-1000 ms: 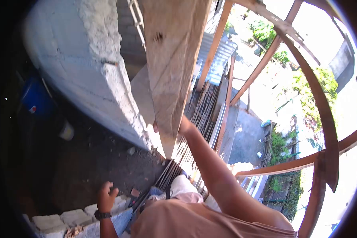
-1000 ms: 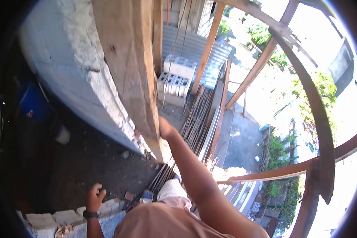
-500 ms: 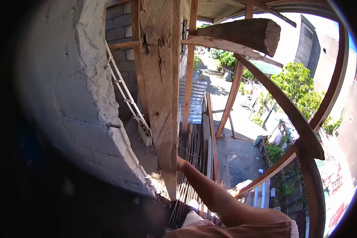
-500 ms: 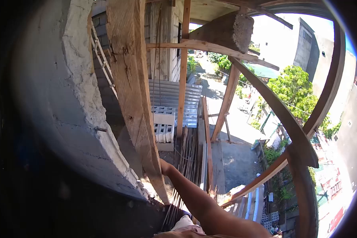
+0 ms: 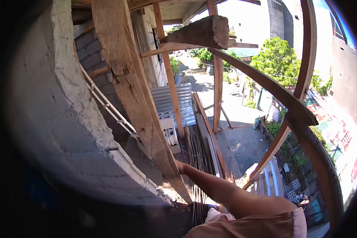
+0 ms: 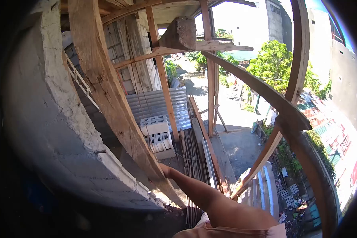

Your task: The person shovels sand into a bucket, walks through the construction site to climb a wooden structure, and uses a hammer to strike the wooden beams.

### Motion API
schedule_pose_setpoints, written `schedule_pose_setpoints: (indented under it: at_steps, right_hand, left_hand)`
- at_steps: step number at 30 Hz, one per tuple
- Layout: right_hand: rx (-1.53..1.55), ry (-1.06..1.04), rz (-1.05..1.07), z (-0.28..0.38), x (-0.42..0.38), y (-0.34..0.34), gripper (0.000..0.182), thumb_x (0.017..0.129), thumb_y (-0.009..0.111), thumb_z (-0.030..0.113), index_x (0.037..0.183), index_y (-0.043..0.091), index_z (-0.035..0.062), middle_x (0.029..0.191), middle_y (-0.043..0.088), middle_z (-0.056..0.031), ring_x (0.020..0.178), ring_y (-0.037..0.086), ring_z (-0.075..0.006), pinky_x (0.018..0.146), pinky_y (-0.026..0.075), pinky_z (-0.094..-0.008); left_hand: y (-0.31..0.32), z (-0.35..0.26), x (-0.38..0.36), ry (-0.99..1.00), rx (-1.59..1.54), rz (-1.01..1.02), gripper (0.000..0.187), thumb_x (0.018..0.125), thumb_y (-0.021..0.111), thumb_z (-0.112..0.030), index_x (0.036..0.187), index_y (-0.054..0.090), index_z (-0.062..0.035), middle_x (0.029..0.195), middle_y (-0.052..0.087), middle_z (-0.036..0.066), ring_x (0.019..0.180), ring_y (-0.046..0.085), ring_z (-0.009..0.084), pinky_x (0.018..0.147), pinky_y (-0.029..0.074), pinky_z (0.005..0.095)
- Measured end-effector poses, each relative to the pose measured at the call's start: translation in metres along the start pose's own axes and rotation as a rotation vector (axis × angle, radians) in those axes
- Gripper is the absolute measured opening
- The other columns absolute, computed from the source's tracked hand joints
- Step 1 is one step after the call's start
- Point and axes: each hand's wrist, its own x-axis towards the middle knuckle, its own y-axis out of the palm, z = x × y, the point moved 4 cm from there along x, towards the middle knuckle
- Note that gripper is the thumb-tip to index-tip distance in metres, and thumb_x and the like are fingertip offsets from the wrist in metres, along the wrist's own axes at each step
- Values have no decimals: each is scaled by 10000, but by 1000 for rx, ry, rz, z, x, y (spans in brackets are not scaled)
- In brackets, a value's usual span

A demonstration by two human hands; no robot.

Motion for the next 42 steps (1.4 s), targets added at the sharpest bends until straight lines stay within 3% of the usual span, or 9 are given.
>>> schedule_pose_setpoints:
  at_steps: [3, 5, 6, 15, 22, 29, 33, 38, 42]
  right_hand:
    - [308, 160, -316, 1, -6, 3, 417, 1037, 574, 298, 1306, 650, -11, 1153, 731, -147, 986, 723, -242, 852, 594, -427]
    - [-255, 157, -344, -16, -7, -20, 445, 1032, 504, 325, 1309, 692, 32, 1240, 718, -96, 1071, 659, -164, 956, 509, -364]
    - [-169, 204, -413, -8, -11, -13, 452, 1034, 497, 354, 1303, 704, 56, 1229, 721, -85, 1067, 663, -169, 935, 518, -368]
    - [-224, 153, -285, 19, -31, -7, 471, 1050, 426, 366, 1287, 672, 41, 1293, 683, -161, 1189, 615, -276, 1025, 424, -428]
    - [-490, -136, -171, -11, -11, -17, 430, 989, 441, 325, 1169, 684, 20, 1162, 719, -223, 1054, 667, -416, 904, 491, -487]
    - [-310, 59, -53, 6, -9, -50, 461, 934, 474, 401, 831, 710, 18, 777, 694, -245, 787, 676, -461, 785, 536, -548]
    - [-186, 78, 214, 2, 21, -86, 527, 957, 464, 454, 801, 685, 1, 706, 658, -244, 745, 661, -469, 747, 538, -545]
    - [133, 148, 630, -28, 42, -145, 504, 967, 571, 439, 1120, 711, -20, 1125, 698, -255, 1099, 662, -411, 956, 526, -489]
    - [-372, 561, 512, -84, 62, -324, 554, 980, 645, 382, 1415, 570, 46, 1368, 621, -213, 1268, 606, -368, 1079, 488, -433]
  left_hand:
    - [-9, 16, 43, 192, -168, -46, 432, 873, 838, -330, 1079, 712, 28, 1019, 747, 162, 977, 723, 241, 876, 564, 361]
    - [-80, -86, 27, 186, -291, -128, 310, 1000, 714, -206, 1175, 664, 45, 1140, 710, 131, 1065, 676, 184, 994, 508, 319]
    - [-104, -122, 30, 352, -154, -212, 335, 1007, 699, -274, 1200, 673, -2, 913, 682, 14, 800, 631, 81, 672, 506, 234]
    - [-173, -405, -7, 604, -366, -527, 560, 1106, 432, -488, 1266, 608, 18, 1198, 697, 150, 1040, 692, 227, 886, 562, 343]
    - [-136, -474, 56, 715, -578, -341, 657, 1096, 373, -567, 1328, 555, 19, 1282, 643, 161, 1144, 646, 253, 1005, 519, 406]
    - [-51, -412, 138, 228, -616, -856, 515, 1088, 491, -348, 1487, 452, -25, 1437, 547, 149, 1363, 504, 278, 1152, 398, 455]
    - [3, -384, 180, -118, -358, -445, 531, 1064, 510, -389, 1441, 492, -15, 1378, 557, 192, 1314, 514, 331, 1117, 404, 473]
    - [104, -376, 210, -269, -205, 73, 558, 1035, 534, -440, 1383, 543, -4, 1305, 569, 246, 1254, 526, 398, 1073, 413, 496]
    - [165, -395, 278, -118, -249, 243, 586, 1011, 554, -481, 1337, 583, 6, 1246, 579, 289, 1206, 536, 452, 1038, 419, 515]
